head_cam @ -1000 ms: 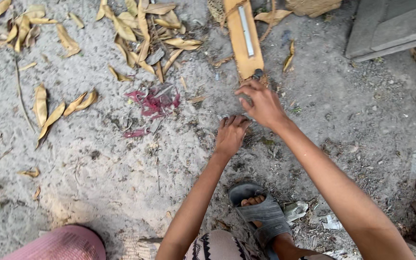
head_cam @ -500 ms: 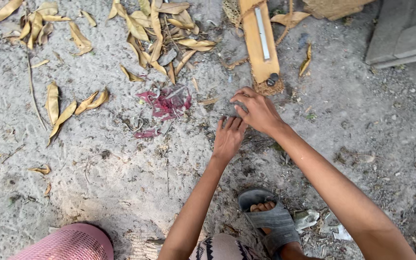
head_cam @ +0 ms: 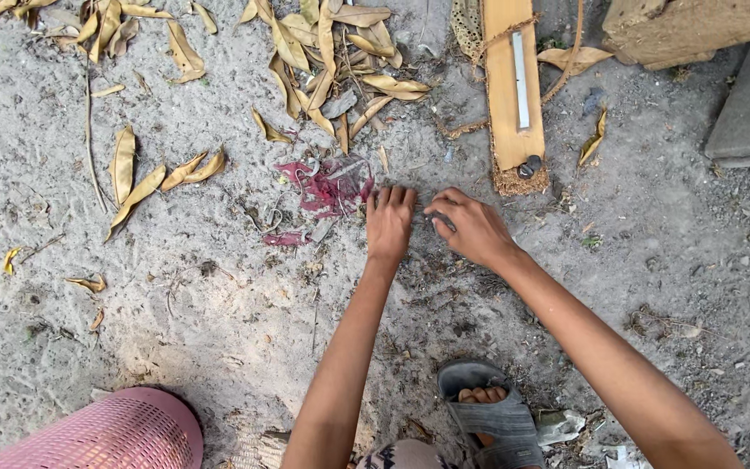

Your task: The person picks up dry leaves and small pieces of debris from the ground by hand and places them into a pink plastic basket.

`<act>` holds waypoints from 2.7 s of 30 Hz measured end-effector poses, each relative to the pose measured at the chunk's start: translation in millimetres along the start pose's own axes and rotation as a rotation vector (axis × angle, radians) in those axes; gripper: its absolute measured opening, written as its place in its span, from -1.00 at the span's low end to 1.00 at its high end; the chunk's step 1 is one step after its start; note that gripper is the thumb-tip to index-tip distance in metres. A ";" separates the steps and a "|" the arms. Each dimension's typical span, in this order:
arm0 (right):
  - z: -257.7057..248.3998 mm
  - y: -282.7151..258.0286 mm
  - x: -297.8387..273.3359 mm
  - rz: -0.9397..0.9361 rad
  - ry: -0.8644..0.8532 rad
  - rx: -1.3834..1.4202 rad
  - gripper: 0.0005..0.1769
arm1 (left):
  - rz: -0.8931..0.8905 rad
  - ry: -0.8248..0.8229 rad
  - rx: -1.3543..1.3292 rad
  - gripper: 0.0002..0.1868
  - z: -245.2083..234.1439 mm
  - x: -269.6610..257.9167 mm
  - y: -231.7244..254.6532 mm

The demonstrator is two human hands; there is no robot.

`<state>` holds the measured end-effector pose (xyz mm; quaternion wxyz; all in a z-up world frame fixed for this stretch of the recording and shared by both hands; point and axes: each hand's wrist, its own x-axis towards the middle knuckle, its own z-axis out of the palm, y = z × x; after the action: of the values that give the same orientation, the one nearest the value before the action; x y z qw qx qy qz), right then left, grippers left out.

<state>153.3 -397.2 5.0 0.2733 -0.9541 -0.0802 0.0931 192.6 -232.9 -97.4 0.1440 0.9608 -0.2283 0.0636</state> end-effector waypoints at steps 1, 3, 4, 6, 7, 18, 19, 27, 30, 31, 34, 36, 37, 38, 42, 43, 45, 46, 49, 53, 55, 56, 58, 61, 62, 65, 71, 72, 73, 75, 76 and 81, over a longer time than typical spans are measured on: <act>1.4 0.1 0.6 -0.018 0.008 0.003 -0.73 | 0.003 -0.006 -0.003 -0.67 -2.3 -2.5 -0.2; 4.6 -0.9 4.4 -0.035 0.012 0.009 -0.73 | 0.005 -0.017 -0.010 -0.68 -10.4 -7.8 0.0; 6.5 -2.3 6.6 -0.033 0.007 0.011 -0.74 | 0.006 -0.031 0.000 -0.70 -16.0 -10.4 -0.5; 10.9 -6.5 10.3 -0.031 -0.003 0.009 -0.74 | 0.004 -0.062 0.019 -0.74 -28.8 -18.2 -3.4; 12.8 -7.7 12.8 -0.035 -0.009 0.006 -0.75 | -0.020 -0.002 -0.027 -0.72 -35.4 -23.0 -4.7; 54.7 -63.9 43.0 -0.166 -0.063 0.076 -0.54 | -0.475 0.428 -0.723 -0.71 -78.8 -82.5 -69.7; 57.0 -78.1 42.3 -0.180 -0.088 0.134 -0.43 | -0.580 0.369 -0.923 -0.70 -78.9 -88.6 -77.1; 87.6 -147.6 49.5 -0.402 -0.160 0.393 -0.33 | -0.703 0.244 -1.228 -0.76 -100.5 -154.9 -116.8; 107.5 -151.3 53.2 -0.448 -0.206 0.300 -0.57 | -0.646 0.229 -1.411 -0.75 -103.7 -176.8 -129.1; 111.6 -153.6 52.2 -0.436 -0.207 0.264 -0.61 | -0.677 0.220 -1.419 -0.76 -105.0 -183.0 -131.2; 115.9 -163.1 46.3 -0.438 -0.114 0.095 -0.75 | -0.706 0.325 -1.157 -0.77 -112.3 -199.4 -130.6; 117.0 -168.9 45.5 -0.412 -0.071 -0.003 -0.82 | -0.618 0.535 -0.591 -0.80 -120.8 -206.2 -126.5; 116.3 -169.2 45.9 -0.377 -0.077 -0.036 -0.84 | -0.696 0.536 -0.586 -0.79 -127.1 -207.7 -125.6; 116.0 -168.8 47.0 -0.342 -0.083 -0.069 -0.86 | -0.775 0.537 -0.582 -0.79 -134.8 -209.4 -124.6; 116.2 -171.3 51.9 -0.211 -0.177 -0.064 -0.80 | -1.054 0.289 -0.706 -0.74 -171.9 -211.6 -113.4; 115.4 -176.7 52.7 -0.184 -0.197 -0.051 -0.78 | -1.026 0.281 -0.628 -0.74 -182.7 -210.5 -109.8; 112.2 -195.0 51.6 -0.233 -0.179 0.017 -0.79 | -0.968 0.259 -0.473 -0.73 -205.4 -210.1 -101.5; 109.1 -208.0 50.0 -0.310 -0.142 0.072 -0.82 | -0.884 0.368 -0.412 -0.76 -217.7 -212.4 -97.4; 91.8 -260.9 41.3 -0.482 -0.059 0.182 -0.80 | -0.701 0.593 -0.206 -0.82 -256.8 -220.4 -89.8; 71.7 -355.7 25.9 -0.653 -0.067 0.210 -0.79 | -0.702 0.677 0.131 -0.85 -323.4 -240.7 -97.6; 66.4 -399.2 13.3 -0.849 -0.009 0.283 -0.81 | -0.791 0.719 0.198 -0.82 -357.2 -260.1 -98.1; 66.6 -419.3 6.5 -0.947 0.018 0.321 -0.82 | -0.823 0.728 0.299 -0.82 -372.8 -272.3 -99.6; 72.1 -455.9 -7.0 -1.048 -0.005 0.374 -0.81 | -0.898 0.740 0.376 -0.82 -396.6 -298.5 -101.7; 85.6 -496.9 -26.6 -1.131 -0.069 0.399 -0.80 | -1.009 0.758 0.306 -0.82 -416.5 -340.1 -105.0; 90.9 -506.0 -32.5 -1.147 -0.096 0.397 -0.79 | -1.036 0.764 0.285 -0.82 -419.0 -352.2 -109.0; 106.6 -524.1 -45.0 -1.241 -0.167 0.298 -0.75 | -1.147 0.739 0.244 -0.79 -417.7 -379.3 -120.2; 113.4 -524.9 -52.0 -1.227 -0.272 0.095 -0.51 | -1.214 0.611 0.178 -0.54 -411.6 -387.8 -132.7; 112.9 -524.8 -48.1 -1.191 -0.251 0.053 -0.56 | -1.221 0.610 0.149 -0.55 -411.2 -384.0 -132.7; 113.2 -525.5 -43.4 -1.153 -0.234 0.012 -0.60 | -1.178 0.639 0.123 -0.57 -411.2 -380.5 -132.5; 111.7 -522.0 -35.6 -1.046 -0.191 -0.041 -0.56 | -1.093 0.700 0.072 -0.61 -411.5 -371.8 -133.1; 109.4 -517.3 -31.3 -0.977 -0.164 -0.055 -0.49 | -1.082 0.708 0.054 -0.61 -411.9 -368.0 -131.7; 120.2 -498.4 -11.4 -0.475 -0.503 -0.037 -0.20 | -1.012 0.733 -0.026 -0.61 -415.2 -349.5 -128.3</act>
<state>64.7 79.0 173.7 0.2417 -0.8607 -0.3667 0.2576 -82.4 150.6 199.8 0.2371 0.8637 0.3188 0.3102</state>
